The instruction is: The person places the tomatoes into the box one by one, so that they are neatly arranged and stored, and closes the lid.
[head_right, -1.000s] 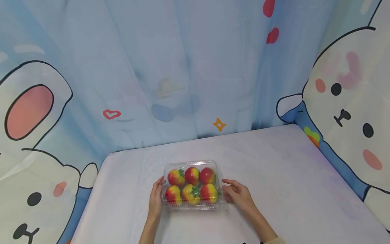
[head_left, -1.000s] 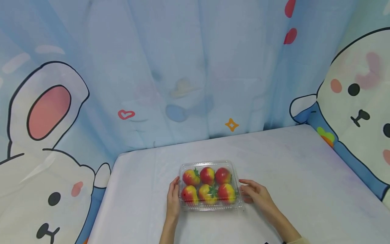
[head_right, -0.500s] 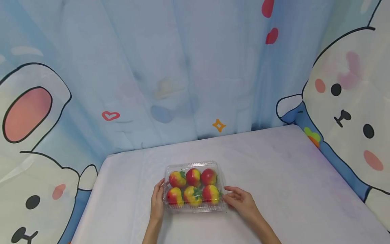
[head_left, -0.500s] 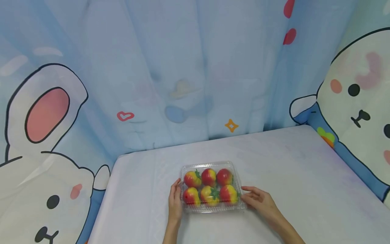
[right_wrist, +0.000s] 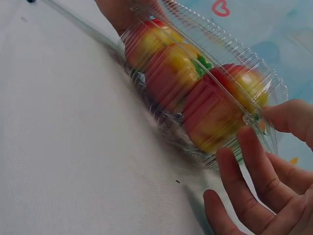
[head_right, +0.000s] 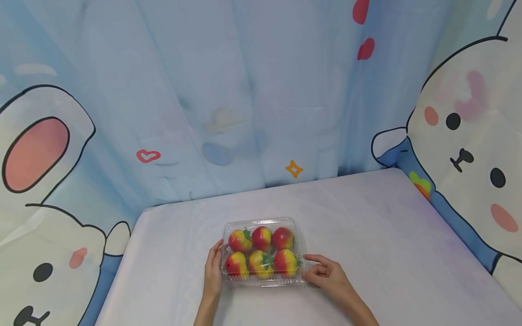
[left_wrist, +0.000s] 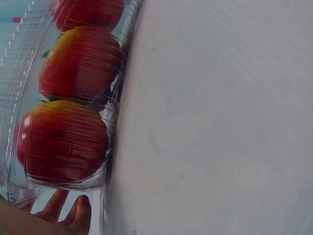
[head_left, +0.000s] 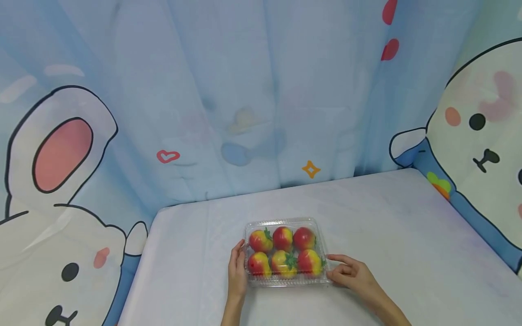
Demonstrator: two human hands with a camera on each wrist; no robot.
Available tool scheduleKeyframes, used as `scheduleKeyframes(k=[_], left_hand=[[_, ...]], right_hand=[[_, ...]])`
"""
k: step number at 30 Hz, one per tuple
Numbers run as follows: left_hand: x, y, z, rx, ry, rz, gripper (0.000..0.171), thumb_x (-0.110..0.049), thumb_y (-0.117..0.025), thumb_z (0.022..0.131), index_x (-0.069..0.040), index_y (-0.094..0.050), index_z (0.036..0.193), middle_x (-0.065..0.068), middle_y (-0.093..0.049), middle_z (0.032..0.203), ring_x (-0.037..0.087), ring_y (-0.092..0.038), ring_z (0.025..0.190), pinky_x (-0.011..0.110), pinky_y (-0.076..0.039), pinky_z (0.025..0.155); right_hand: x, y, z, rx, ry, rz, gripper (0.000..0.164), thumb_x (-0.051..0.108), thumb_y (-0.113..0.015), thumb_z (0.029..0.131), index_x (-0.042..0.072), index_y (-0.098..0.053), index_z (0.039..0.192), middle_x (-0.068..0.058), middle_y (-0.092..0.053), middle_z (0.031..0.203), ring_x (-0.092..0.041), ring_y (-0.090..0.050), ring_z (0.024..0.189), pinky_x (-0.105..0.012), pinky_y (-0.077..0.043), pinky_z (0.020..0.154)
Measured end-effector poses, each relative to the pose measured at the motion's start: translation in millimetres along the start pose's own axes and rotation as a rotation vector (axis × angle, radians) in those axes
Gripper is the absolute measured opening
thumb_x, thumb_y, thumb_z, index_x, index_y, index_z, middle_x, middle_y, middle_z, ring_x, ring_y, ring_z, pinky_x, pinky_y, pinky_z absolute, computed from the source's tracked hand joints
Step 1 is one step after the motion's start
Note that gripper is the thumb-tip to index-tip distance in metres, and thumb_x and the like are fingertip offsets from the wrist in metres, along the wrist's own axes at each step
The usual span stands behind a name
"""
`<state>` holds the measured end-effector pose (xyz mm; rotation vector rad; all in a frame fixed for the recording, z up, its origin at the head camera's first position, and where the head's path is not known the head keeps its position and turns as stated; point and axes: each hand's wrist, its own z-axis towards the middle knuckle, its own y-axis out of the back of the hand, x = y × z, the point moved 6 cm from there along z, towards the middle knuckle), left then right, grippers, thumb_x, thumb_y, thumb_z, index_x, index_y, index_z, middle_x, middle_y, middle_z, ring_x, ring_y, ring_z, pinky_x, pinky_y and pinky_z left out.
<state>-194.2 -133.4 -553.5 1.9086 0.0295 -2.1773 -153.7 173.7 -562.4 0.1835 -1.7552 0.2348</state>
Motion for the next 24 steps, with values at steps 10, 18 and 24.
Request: scheduleKeyframes(k=[10, 18, 24], left_hand=[[-1.7, -0.2, -0.3, -0.028, -0.023, 0.03, 0.039, -0.014, -0.035, 0.105, 0.001, -0.047, 0.139, 0.02, -0.051, 0.142, 0.037, -0.047, 0.132, 0.053, -0.035, 0.11], [-2.9, -1.6, -1.8, -0.047, -0.023, 0.038, 0.038, -0.013, -0.036, 0.105, 0.0, -0.047, 0.139, 0.02, -0.053, 0.14, 0.037, -0.049, 0.131, 0.054, -0.035, 0.11], [-3.8, -3.0, -0.9, -0.052, -0.03, 0.054, 0.038, -0.015, -0.036, 0.105, -0.002, -0.048, 0.138, 0.018, -0.054, 0.139, 0.035, -0.05, 0.13, 0.053, -0.036, 0.109]], right_hand=[[4.0, 2.2, 7.0, 0.028, -0.024, -0.029, 0.062, 0.018, -0.062, 0.097, -0.011, -0.035, 0.144, -0.012, -0.073, 0.097, -0.014, -0.067, 0.09, -0.03, -0.058, 0.082], [8.0, 4.6, 5.8, 0.097, 0.007, -0.021, 0.063, 0.014, -0.061, 0.097, -0.011, -0.031, 0.147, -0.009, -0.069, 0.096, -0.02, -0.068, 0.091, -0.034, -0.058, 0.082], [4.2, 3.7, 8.4, 0.043, -0.014, -0.005, 0.065, 0.013, -0.065, 0.094, -0.011, -0.033, 0.146, -0.005, -0.069, 0.088, -0.016, -0.067, 0.087, -0.031, -0.057, 0.081]])
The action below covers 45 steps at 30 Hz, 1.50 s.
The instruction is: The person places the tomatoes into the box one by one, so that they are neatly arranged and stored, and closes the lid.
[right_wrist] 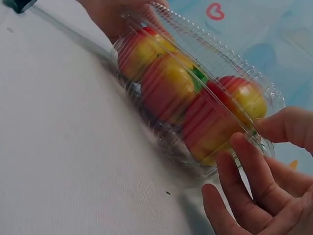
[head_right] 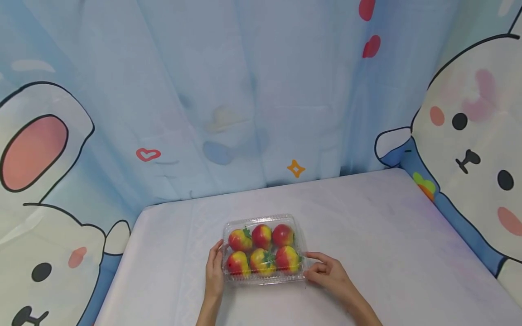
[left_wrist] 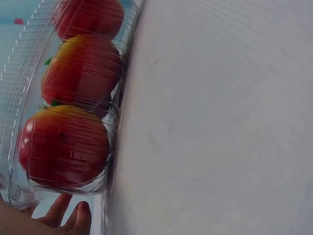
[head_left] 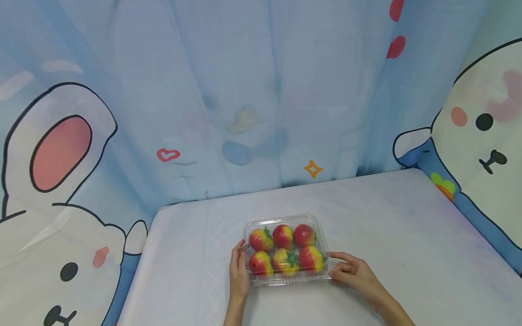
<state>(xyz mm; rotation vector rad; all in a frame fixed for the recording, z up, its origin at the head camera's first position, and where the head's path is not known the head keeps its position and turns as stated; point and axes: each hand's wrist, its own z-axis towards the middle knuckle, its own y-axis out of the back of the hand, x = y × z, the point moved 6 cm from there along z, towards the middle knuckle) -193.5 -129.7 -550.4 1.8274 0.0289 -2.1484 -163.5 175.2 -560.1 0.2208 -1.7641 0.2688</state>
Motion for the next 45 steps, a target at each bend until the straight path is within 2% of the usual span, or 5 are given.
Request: scheduleKeyframes(k=[15, 26, 31, 36, 45], left_hand=[[-4.7, 1.4, 5.7, 0.005, -0.008, 0.005, 0.038, -0.015, -0.035, 0.105, -0.002, -0.048, 0.139, 0.017, -0.054, 0.14, 0.036, -0.049, 0.131, 0.054, -0.035, 0.11], [-10.8, 8.7, 7.6, 0.023, -0.017, -0.032, 0.041, -0.014, -0.035, 0.106, 0.0, -0.045, 0.142, 0.02, -0.054, 0.137, 0.037, -0.049, 0.13, 0.052, -0.037, 0.109], [-14.8, 12.9, 12.2, 0.024, -0.032, -0.015, 0.041, -0.014, -0.035, 0.106, 0.002, -0.043, 0.143, 0.021, -0.055, 0.135, 0.036, -0.05, 0.129, 0.051, -0.038, 0.108], [-16.0, 18.5, 18.6, 0.006, -0.054, 0.013, 0.042, -0.017, -0.036, 0.106, 0.001, -0.044, 0.143, 0.02, -0.055, 0.137, 0.035, -0.05, 0.13, 0.049, -0.039, 0.108], [-5.6, 23.2, -3.5, 0.014, 0.027, 0.012, 0.042, -0.017, -0.04, 0.106, 0.002, -0.043, 0.143, 0.021, -0.055, 0.137, 0.036, -0.051, 0.129, 0.049, -0.045, 0.103]], right_hand=[[5.9, -2.8, 4.2, -0.064, 0.024, 0.039, 0.064, 0.008, -0.065, 0.093, -0.013, -0.034, 0.144, 0.001, -0.068, 0.081, -0.011, -0.064, 0.079, -0.027, -0.057, 0.078], [7.8, -2.4, 5.8, -0.101, 0.007, 0.039, 0.059, 0.013, -0.06, 0.097, -0.012, -0.034, 0.144, -0.005, -0.071, 0.097, -0.01, -0.067, 0.092, -0.029, -0.057, 0.084], [12.7, -1.1, 8.1, -0.111, 0.03, 0.009, 0.057, 0.014, -0.059, 0.099, -0.013, -0.036, 0.143, -0.009, -0.07, 0.101, -0.01, -0.066, 0.093, -0.028, -0.057, 0.084], [16.2, 2.9, 16.4, -0.193, 0.055, -0.081, 0.053, 0.018, -0.063, 0.096, -0.007, -0.046, 0.14, -0.011, -0.071, 0.099, -0.011, -0.066, 0.09, -0.024, -0.056, 0.081], [-2.0, 0.5, 1.5, -0.219, -0.023, -0.143, 0.054, 0.02, -0.064, 0.096, -0.007, -0.047, 0.139, -0.011, -0.071, 0.098, -0.011, -0.067, 0.088, -0.024, -0.057, 0.077]])
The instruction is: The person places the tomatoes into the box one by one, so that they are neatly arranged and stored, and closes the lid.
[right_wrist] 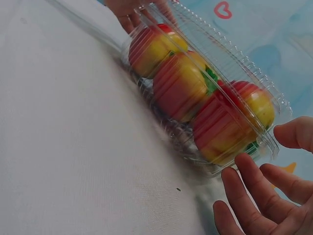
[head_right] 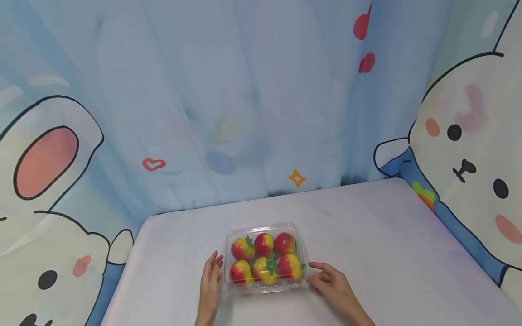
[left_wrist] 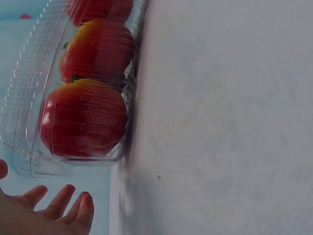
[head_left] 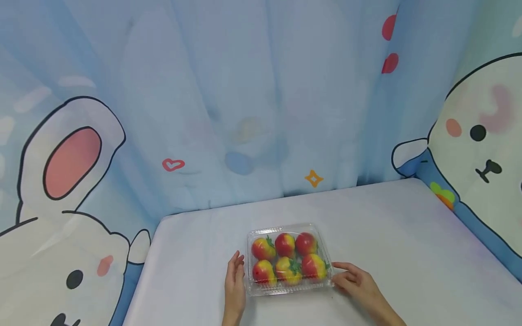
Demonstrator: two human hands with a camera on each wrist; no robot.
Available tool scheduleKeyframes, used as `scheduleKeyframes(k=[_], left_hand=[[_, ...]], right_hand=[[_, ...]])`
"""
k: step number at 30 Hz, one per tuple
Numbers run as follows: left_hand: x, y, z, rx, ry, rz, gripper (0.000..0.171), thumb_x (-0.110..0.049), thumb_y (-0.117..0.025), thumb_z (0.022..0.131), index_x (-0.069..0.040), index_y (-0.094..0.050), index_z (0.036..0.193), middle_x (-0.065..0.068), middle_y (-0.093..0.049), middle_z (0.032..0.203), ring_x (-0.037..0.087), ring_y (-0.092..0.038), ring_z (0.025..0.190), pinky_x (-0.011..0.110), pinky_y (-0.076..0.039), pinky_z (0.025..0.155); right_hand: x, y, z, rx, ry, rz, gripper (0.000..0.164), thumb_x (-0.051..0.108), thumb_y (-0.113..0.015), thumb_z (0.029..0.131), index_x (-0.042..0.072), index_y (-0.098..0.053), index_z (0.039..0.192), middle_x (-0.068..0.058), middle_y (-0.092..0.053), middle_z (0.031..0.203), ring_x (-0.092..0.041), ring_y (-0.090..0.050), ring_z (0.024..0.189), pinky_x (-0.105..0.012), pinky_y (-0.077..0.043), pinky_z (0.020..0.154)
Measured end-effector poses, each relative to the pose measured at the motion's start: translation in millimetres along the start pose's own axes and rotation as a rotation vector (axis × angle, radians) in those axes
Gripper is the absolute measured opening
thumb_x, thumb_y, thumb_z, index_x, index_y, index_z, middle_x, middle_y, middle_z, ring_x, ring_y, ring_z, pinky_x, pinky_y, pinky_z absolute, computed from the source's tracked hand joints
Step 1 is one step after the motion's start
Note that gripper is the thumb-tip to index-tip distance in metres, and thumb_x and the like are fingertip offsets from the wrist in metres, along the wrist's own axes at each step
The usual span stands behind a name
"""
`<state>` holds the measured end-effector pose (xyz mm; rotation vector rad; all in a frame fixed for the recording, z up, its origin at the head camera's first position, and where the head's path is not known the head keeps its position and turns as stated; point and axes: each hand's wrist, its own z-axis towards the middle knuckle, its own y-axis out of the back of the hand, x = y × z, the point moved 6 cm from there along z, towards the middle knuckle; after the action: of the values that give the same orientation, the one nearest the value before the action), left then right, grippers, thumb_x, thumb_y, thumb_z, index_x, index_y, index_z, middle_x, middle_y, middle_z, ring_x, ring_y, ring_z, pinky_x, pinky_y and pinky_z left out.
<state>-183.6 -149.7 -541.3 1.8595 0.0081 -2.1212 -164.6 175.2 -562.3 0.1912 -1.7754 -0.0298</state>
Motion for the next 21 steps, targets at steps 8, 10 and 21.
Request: scheduleKeyframes(k=[8, 10, 21], left_hand=[[-4.1, 10.9, -1.8, -0.046, -0.047, 0.048, 0.041, -0.015, -0.043, 0.104, 0.001, -0.044, 0.142, 0.021, -0.055, 0.137, 0.036, -0.052, 0.127, 0.054, -0.043, 0.103], [-4.9, 12.5, -1.5, -0.047, -0.057, 0.058, 0.041, -0.013, -0.044, 0.104, 0.0, -0.044, 0.142, 0.02, -0.054, 0.137, 0.036, -0.052, 0.127, 0.055, -0.042, 0.104], [-18.1, 14.4, 18.3, -0.04, -0.205, 0.14, 0.04, -0.012, -0.045, 0.103, 0.001, -0.046, 0.141, 0.021, -0.053, 0.138, 0.038, -0.053, 0.124, 0.06, -0.045, 0.098]], right_hand=[[10.6, 5.3, -4.9, -0.052, 0.053, -0.083, 0.047, 0.016, -0.065, 0.095, -0.005, -0.053, 0.135, -0.01, -0.072, 0.095, -0.009, -0.066, 0.083, -0.023, -0.055, 0.074], [13.1, 9.1, -5.2, -0.064, 0.063, -0.092, 0.047, 0.014, -0.065, 0.095, -0.005, -0.053, 0.135, -0.011, -0.072, 0.096, -0.009, -0.067, 0.084, -0.023, -0.055, 0.074], [46.0, 28.9, 9.7, -0.109, 0.233, -0.251, 0.045, 0.02, -0.065, 0.095, -0.002, -0.056, 0.133, -0.019, -0.068, 0.11, -0.022, -0.07, 0.09, -0.022, -0.055, 0.072]])
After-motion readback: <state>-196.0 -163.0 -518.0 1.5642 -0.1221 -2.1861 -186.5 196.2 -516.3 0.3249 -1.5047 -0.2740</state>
